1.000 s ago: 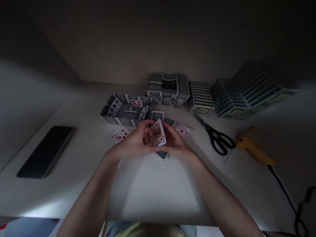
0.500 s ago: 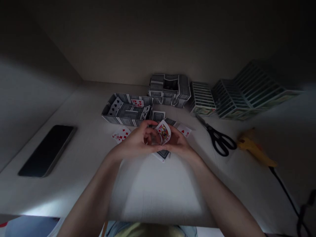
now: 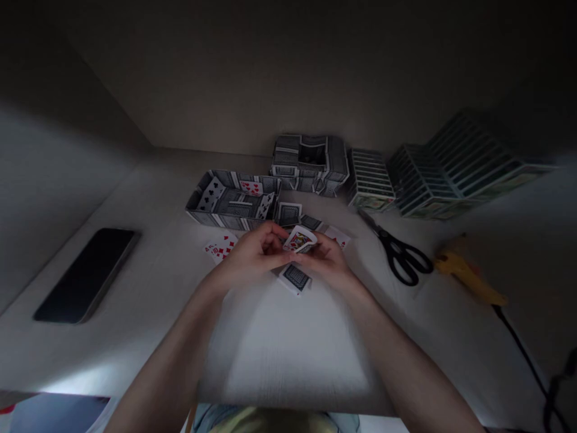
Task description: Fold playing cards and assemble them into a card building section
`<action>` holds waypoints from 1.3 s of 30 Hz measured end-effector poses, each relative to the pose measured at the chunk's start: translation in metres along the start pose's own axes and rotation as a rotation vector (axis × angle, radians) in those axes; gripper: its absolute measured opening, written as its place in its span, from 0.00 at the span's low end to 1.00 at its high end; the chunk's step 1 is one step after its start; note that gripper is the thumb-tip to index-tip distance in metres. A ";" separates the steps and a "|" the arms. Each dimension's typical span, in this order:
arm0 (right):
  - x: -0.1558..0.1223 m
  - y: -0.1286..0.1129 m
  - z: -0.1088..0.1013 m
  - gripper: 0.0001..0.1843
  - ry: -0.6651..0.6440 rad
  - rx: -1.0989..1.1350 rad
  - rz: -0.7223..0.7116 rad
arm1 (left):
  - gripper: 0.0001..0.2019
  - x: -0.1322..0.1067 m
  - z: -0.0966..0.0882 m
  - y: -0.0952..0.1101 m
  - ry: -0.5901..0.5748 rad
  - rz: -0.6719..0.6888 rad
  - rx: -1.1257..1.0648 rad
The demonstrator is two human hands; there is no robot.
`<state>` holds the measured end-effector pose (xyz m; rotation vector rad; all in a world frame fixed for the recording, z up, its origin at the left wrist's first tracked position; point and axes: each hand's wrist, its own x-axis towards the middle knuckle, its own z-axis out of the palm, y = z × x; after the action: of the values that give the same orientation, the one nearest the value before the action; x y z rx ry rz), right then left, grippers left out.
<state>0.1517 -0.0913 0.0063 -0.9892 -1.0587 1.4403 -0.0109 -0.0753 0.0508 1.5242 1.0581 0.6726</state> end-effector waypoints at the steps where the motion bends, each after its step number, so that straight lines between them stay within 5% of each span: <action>1: 0.000 0.000 0.000 0.20 0.009 -0.010 0.004 | 0.16 0.000 0.000 -0.001 0.002 -0.001 0.012; 16: 0.001 0.003 -0.002 0.14 -0.171 -0.083 0.106 | 0.14 0.010 0.019 -0.013 0.255 -0.001 0.073; 39: 0.001 -0.003 -0.003 0.11 -0.170 -0.017 0.157 | 0.14 0.010 0.021 -0.009 0.304 -0.194 -0.261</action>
<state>0.1555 -0.0897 0.0085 -0.9936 -1.1376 1.6696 0.0091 -0.0761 0.0360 1.1006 1.2722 0.8860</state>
